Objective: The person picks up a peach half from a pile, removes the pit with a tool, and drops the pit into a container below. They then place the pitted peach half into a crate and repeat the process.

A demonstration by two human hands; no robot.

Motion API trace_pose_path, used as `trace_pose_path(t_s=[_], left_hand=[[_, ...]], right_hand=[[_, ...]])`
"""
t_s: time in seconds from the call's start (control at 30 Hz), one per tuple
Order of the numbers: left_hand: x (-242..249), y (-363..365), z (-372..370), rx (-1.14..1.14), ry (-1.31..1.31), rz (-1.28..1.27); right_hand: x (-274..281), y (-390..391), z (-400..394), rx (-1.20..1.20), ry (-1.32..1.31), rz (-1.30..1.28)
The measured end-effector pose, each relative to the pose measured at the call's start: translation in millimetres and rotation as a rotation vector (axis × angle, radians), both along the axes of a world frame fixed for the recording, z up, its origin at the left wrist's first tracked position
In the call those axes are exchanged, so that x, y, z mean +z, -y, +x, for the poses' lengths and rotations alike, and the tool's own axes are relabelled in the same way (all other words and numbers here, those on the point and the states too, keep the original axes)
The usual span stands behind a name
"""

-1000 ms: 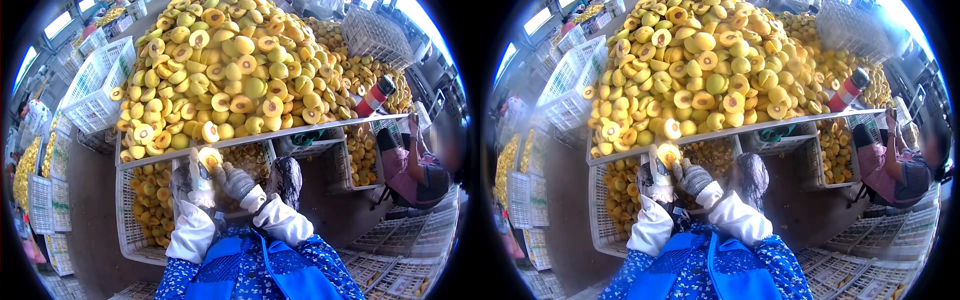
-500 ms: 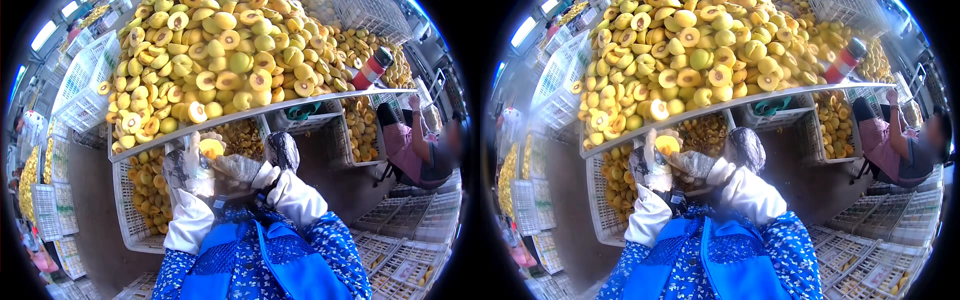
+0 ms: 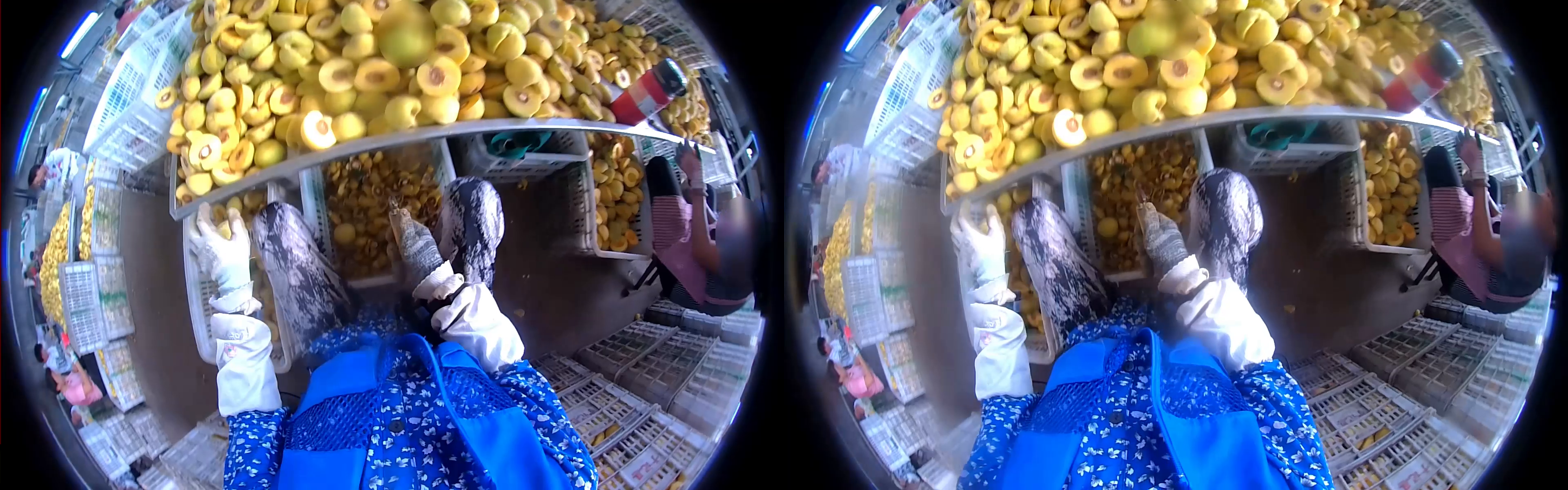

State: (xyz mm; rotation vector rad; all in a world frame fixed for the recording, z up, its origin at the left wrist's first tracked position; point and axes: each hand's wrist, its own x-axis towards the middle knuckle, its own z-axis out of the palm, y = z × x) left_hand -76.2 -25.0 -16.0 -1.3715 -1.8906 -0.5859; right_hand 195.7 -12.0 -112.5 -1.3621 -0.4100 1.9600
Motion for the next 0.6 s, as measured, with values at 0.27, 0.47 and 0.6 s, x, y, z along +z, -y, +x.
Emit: trace_pose_path(t_s=[0.27, 0.47, 0.6], left_hand=[[-160.4, -36.5, 90.1, -0.289, 0.139, -1.114], [-240.8, -127.8, 164.8, -0.552, 0.227, -1.172], [-238.7, -145.3, 183.6, -0.567, 0.371, -1.137]], right_hand=[[-39.8, 2.6, 4.1, 0.053, 0.042, 0.343], [-40.0, -16.6, 39.5, 0.186, 0.408, 0.764], [-32.2, -25.9, 51.8, 0.228, 0.545, 0.882]])
